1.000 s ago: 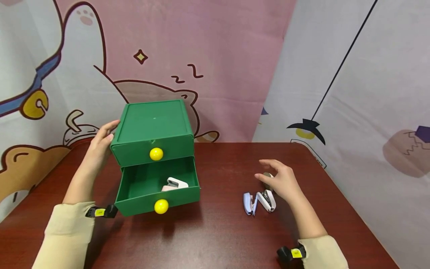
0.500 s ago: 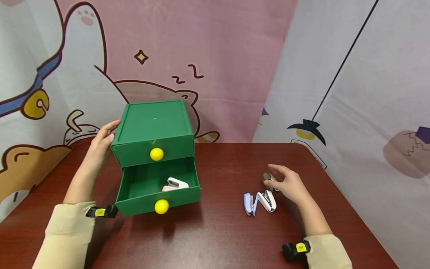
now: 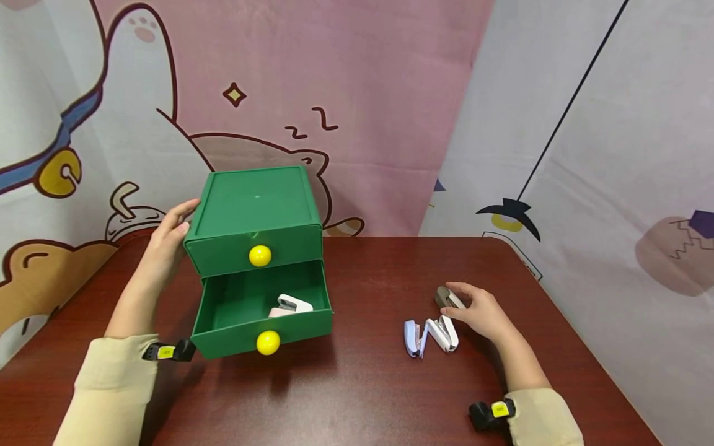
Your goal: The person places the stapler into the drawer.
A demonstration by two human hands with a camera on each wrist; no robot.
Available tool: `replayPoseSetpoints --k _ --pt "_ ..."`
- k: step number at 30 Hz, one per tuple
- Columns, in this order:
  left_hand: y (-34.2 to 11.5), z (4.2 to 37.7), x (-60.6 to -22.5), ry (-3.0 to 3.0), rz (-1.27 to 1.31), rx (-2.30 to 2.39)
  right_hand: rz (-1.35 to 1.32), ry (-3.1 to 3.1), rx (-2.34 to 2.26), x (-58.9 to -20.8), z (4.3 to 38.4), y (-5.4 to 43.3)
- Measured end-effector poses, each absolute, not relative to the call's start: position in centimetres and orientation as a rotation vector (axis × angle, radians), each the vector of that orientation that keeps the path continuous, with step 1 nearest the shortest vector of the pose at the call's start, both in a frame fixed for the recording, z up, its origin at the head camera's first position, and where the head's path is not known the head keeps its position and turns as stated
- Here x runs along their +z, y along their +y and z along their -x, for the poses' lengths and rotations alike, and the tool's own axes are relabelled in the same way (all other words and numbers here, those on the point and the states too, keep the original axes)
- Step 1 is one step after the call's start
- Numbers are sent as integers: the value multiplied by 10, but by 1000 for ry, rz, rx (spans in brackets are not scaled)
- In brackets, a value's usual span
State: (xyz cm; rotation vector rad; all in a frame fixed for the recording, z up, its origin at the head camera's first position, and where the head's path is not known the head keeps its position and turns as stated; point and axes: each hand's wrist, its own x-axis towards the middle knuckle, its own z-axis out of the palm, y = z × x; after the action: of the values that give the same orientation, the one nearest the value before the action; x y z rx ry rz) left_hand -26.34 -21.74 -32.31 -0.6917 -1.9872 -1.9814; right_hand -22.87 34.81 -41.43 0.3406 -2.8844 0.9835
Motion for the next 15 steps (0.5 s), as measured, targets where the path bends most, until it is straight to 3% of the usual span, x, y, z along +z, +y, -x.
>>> replayPoseSetpoints --k 15 --pt "-218 264 -323 -1994 690 -1973 -286 -2760 886 -405 225 338"
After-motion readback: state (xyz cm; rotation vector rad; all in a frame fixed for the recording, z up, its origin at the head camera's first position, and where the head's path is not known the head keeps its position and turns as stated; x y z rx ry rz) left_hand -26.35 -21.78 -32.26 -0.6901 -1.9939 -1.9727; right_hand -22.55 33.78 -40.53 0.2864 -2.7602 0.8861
